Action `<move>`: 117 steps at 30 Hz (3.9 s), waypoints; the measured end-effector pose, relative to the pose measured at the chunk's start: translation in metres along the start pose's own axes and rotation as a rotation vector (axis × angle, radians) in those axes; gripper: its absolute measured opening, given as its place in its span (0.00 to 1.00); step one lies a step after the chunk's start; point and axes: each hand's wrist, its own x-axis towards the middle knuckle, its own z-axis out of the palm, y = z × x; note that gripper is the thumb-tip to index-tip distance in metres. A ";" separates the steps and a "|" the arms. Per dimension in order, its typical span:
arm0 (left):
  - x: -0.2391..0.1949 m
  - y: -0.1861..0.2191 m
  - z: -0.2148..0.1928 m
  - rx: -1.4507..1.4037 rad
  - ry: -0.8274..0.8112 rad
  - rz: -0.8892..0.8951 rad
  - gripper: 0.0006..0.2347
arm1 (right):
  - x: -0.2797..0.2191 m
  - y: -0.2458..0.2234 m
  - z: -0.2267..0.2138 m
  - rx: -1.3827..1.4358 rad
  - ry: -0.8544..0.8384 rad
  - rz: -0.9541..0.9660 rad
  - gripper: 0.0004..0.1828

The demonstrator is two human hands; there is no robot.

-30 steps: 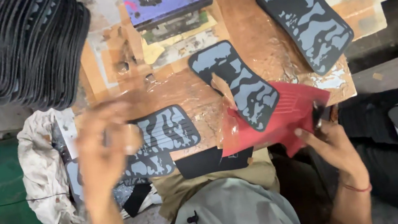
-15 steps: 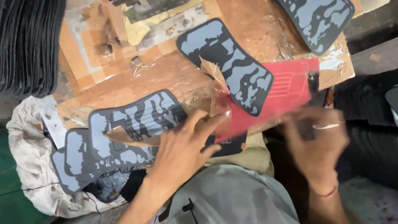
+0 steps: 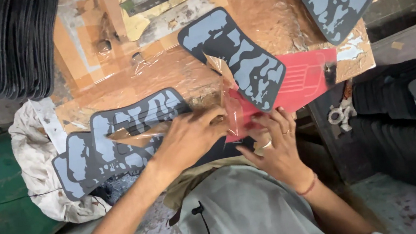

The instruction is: Apply adhesive tape and organize camouflage-patterned cutout parts at a workbench.

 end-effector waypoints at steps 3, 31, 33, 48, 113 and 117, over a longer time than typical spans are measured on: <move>0.008 0.003 -0.010 -0.086 -0.016 -0.027 0.08 | -0.009 0.000 0.014 -0.030 0.056 -0.038 0.24; -0.024 -0.041 -0.134 -0.652 1.167 -0.218 0.05 | 0.013 0.049 -0.056 0.295 -0.180 0.055 0.10; -0.036 -0.052 -0.134 -0.698 1.254 -0.258 0.05 | 0.015 0.054 -0.058 0.286 -0.240 0.070 0.11; -0.118 -0.058 -0.152 -0.826 1.529 -0.195 0.07 | 0.149 -0.078 0.056 0.194 -0.082 -0.338 0.19; -0.011 0.081 0.077 -1.484 0.564 -0.287 0.30 | 0.074 -0.069 0.025 0.676 0.083 -0.137 0.36; -0.018 0.066 0.043 -1.592 0.750 -0.225 0.31 | 0.062 -0.093 0.025 0.597 -0.063 -0.242 0.39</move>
